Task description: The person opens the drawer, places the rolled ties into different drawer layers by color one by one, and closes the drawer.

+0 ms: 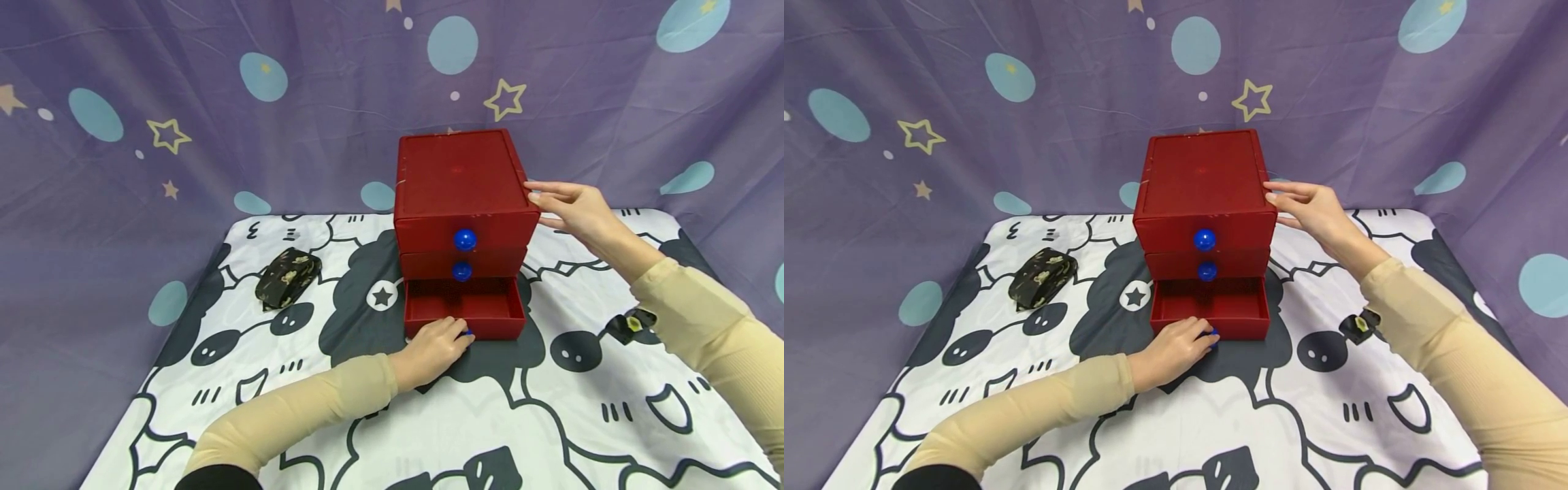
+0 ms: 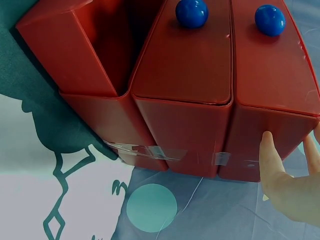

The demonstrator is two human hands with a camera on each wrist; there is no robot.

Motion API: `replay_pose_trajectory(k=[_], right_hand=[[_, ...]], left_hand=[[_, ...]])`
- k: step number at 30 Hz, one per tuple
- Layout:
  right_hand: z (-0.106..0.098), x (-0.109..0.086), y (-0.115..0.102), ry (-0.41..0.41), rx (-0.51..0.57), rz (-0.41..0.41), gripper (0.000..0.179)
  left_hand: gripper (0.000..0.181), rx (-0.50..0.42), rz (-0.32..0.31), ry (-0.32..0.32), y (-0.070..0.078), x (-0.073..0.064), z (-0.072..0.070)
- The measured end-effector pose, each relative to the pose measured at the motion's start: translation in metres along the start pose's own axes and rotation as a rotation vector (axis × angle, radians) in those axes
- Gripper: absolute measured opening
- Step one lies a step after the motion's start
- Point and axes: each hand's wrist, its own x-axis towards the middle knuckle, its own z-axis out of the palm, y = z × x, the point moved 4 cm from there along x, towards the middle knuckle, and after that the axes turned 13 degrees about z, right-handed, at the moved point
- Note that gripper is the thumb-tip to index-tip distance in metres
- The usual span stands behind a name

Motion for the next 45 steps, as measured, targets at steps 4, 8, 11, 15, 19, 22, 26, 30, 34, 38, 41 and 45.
replay_pose_trajectory(k=[4,8,11,15,19,22,26,30,34,38,41,45], right_hand=[[0.000,0.000,0.000,0.000,-0.002,0.000,0.059],[0.000,0.000,0.000,0.000,0.001,-0.001,0.057],[0.000,0.000,0.000,-0.004,0.011,-0.002,0.056],[0.000,0.000,0.000,-0.006,0.017,-0.003,0.057],[0.000,0.000,0.000,-0.006,0.022,0.001,0.058],[0.000,0.000,0.000,-0.006,0.026,0.003,0.058],[0.000,0.000,0.000,-0.002,0.021,0.002,0.058],[0.000,0.001,0.000,0.002,0.010,0.003,0.058],[0.000,0.001,-0.001,0.009,-0.003,0.002,0.058],[-0.001,0.001,-0.001,0.014,-0.016,0.002,0.059],[-0.001,0.000,-0.001,0.013,-0.016,0.005,0.059],[0.000,0.000,0.000,0.007,-0.006,0.005,0.059]], left_hand=[[0.021,-0.007,0.005,0.000,0.002,0.000,-0.002],[0.020,-0.010,0.019,0.015,0.004,-0.001,-0.004],[0.020,-0.010,0.027,0.026,0.006,-0.001,-0.005],[0.020,-0.010,0.031,0.026,0.009,-0.001,-0.006],[0.021,-0.012,0.027,0.015,0.012,-0.002,-0.006],[0.021,-0.015,0.021,0.008,0.013,-0.002,-0.009],[0.020,-0.007,0.026,0.018,0.016,-0.002,-0.010],[0.018,0.006,0.045,0.049,0.019,-0.002,-0.011],[0.017,0.016,0.062,0.063,0.021,-0.002,-0.011],[0.018,0.003,0.065,0.059,0.023,-0.002,-0.010],[0.018,-0.005,0.068,0.058,0.024,-0.002,-0.009],[0.018,-0.004,0.070,0.056,0.025,-0.003,-0.007]])
